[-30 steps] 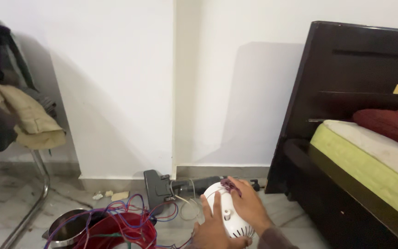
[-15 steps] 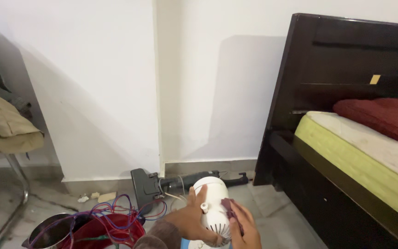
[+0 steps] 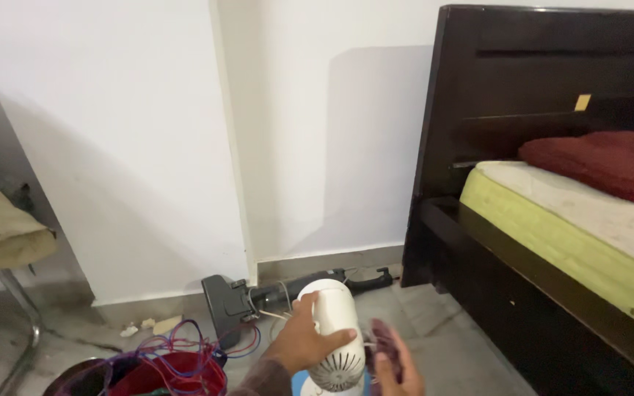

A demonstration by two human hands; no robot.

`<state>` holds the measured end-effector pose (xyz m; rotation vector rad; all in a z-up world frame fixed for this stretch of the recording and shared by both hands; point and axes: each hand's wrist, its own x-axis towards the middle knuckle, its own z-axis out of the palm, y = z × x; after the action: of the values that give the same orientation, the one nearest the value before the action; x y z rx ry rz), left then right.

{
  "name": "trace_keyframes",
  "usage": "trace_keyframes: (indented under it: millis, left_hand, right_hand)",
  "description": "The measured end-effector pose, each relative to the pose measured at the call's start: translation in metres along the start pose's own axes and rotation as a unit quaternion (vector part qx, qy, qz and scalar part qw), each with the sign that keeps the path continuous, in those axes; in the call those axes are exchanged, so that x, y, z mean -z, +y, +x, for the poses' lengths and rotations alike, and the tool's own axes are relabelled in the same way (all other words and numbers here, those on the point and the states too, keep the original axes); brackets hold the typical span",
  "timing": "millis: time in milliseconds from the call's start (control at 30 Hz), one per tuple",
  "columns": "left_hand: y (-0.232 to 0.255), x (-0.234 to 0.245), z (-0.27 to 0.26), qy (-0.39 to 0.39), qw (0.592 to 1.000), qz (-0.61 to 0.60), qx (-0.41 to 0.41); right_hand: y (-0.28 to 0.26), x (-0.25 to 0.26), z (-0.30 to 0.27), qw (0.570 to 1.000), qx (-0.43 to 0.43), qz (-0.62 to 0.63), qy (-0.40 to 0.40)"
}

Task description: The person wipes the exterior of a white and blue electric fan with a maroon cloth. They rotate the fan head to clean different sides and the base, using a repetitive wiping motion throughout the clip.

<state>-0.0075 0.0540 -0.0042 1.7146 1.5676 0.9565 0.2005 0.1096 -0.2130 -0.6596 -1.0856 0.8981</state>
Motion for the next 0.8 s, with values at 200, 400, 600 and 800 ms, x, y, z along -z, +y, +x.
trace_keyframes:
  millis: [200,400,600,800]
  left_hand:
    - [0.005,0.040,0.008,-0.186,0.981,0.015,0.043]
    - [0.028,0.050,0.044,-0.258,0.948,0.170,0.081]
    - [0.068,0.000,0.054,-0.120,0.954,0.237,0.136]
    - [0.082,-0.028,0.055,-0.077,0.944,0.279,0.159]
  right_hand:
    - [0.065,0.063,0.021,0.944,-0.262,-0.058,0.191]
    - [0.098,0.080,0.001,0.902,-0.386,-0.098,0.166]
    - [0.110,0.074,-0.025,0.886,-0.423,-0.119,0.149]
    - [0.088,0.077,-0.035,0.864,-0.457,-0.195,0.081]
